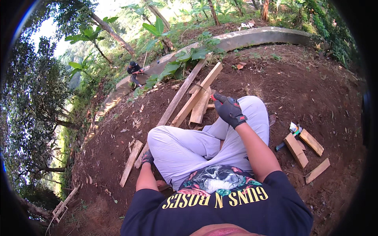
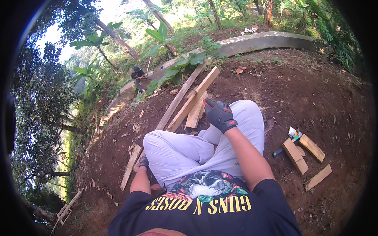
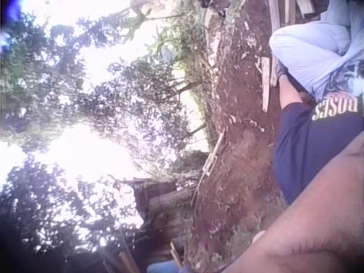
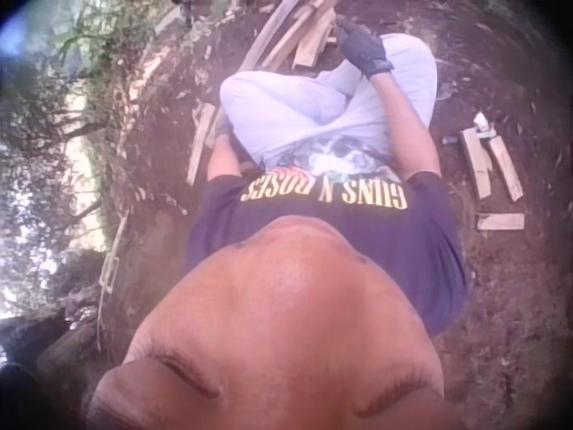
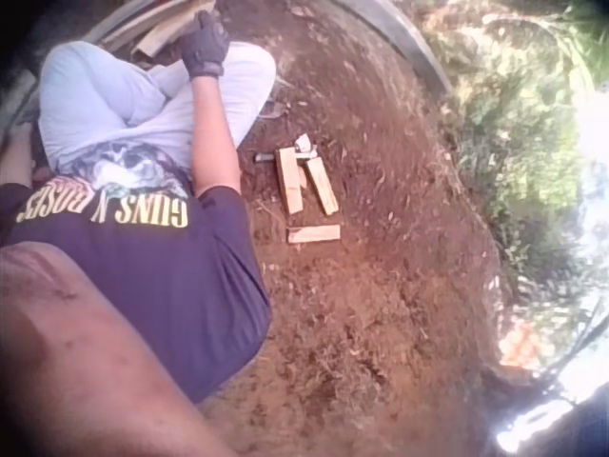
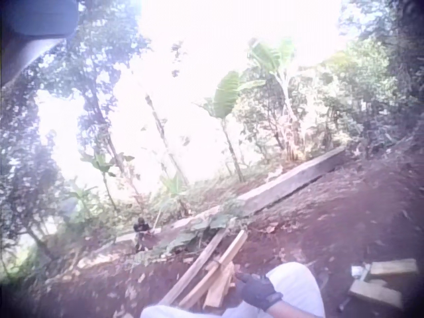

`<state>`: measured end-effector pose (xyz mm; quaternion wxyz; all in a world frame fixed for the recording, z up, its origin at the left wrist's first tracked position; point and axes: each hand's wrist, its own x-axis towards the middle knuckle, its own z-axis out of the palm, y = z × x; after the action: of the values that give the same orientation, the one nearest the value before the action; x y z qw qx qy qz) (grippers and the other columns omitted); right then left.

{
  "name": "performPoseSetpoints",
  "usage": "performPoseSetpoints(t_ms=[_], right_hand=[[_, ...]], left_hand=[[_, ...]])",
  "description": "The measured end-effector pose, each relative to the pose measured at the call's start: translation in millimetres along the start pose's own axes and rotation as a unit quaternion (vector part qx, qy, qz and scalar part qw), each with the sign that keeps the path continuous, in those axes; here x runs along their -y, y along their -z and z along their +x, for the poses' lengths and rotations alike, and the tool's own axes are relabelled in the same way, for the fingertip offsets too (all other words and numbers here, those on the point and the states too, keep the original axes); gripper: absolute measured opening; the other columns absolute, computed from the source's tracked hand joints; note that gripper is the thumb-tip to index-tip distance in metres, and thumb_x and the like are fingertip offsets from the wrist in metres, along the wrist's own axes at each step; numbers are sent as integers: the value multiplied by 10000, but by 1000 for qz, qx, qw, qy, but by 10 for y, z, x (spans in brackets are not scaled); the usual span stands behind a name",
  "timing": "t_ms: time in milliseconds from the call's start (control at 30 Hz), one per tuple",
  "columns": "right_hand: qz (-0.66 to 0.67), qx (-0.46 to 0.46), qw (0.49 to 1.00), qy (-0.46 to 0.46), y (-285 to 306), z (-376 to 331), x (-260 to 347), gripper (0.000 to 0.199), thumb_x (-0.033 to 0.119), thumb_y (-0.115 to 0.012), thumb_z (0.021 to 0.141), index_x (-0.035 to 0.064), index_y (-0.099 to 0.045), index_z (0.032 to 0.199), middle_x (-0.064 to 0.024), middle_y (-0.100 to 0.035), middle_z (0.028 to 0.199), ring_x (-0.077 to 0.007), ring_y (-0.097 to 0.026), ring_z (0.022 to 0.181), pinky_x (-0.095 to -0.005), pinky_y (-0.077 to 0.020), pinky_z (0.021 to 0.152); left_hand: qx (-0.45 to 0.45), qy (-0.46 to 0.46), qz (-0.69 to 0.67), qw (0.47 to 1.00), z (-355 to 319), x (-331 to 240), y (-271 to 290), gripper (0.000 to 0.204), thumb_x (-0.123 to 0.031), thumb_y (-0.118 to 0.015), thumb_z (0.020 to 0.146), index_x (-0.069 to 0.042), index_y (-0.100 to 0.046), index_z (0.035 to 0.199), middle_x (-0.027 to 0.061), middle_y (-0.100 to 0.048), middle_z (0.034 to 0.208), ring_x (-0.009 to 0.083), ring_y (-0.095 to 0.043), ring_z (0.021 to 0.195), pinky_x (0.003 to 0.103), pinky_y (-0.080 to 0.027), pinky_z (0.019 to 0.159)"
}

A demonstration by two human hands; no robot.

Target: The person sits cross-legged on the ground and uses a hand saw to cut a piece of wood resting on a makeshift wooden support. They saw through the wood, pause to adjust the piece, and then continue sawing until the cut is complete.

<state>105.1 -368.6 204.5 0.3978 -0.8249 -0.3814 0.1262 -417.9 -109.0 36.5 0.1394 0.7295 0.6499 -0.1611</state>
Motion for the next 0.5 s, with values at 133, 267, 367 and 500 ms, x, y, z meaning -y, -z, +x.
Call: performPoseSetpoints(t_ms=[133,267,367,500], right_hand=[[37,15,999,-29,174,-208,65,375,300,-600,1001,145,-752,1307,-211,-770,1087,-393,-743,990,-486,-580,892],[17,31,999,-28,245,-429,281,349,277,-605,1005,133,-739,1293,-212,-763,964,-412,-740,890,-498,-573,796],[11,35,999,-9,217,-364,317,332,246,-631,995,129,-748,1282,-217,-760,958,-404,-744,870,-492,-574,768],[24,-18,999,17,252,-186,374,313,215,-642,993,86,-754,1256,-230,-767,1011,-385,-754,903,-472,-580,791]], left_hand=[[42,-57,24,997,-75,-31,247,585,-553,-524,990,-154,-670,1391,230,-678,1374,420,-630,1304,529,-508,1063],[85,-129,90,984,116,236,304,644,-603,-524,980,-100,-692,1345,261,-696,1318,443,-655,1246,533,-519,1031],[92,-173,109,975,391,374,173,630,-578,-517,995,-74,-693,1328,264,-697,1311,437,-669,1222,523,-529,1018],[119,-176,78,974,569,146,-227,597,-547,-527,1006,-66,-699,1314,256,-705,1301,417,-681,1209,505,-537,1007]])
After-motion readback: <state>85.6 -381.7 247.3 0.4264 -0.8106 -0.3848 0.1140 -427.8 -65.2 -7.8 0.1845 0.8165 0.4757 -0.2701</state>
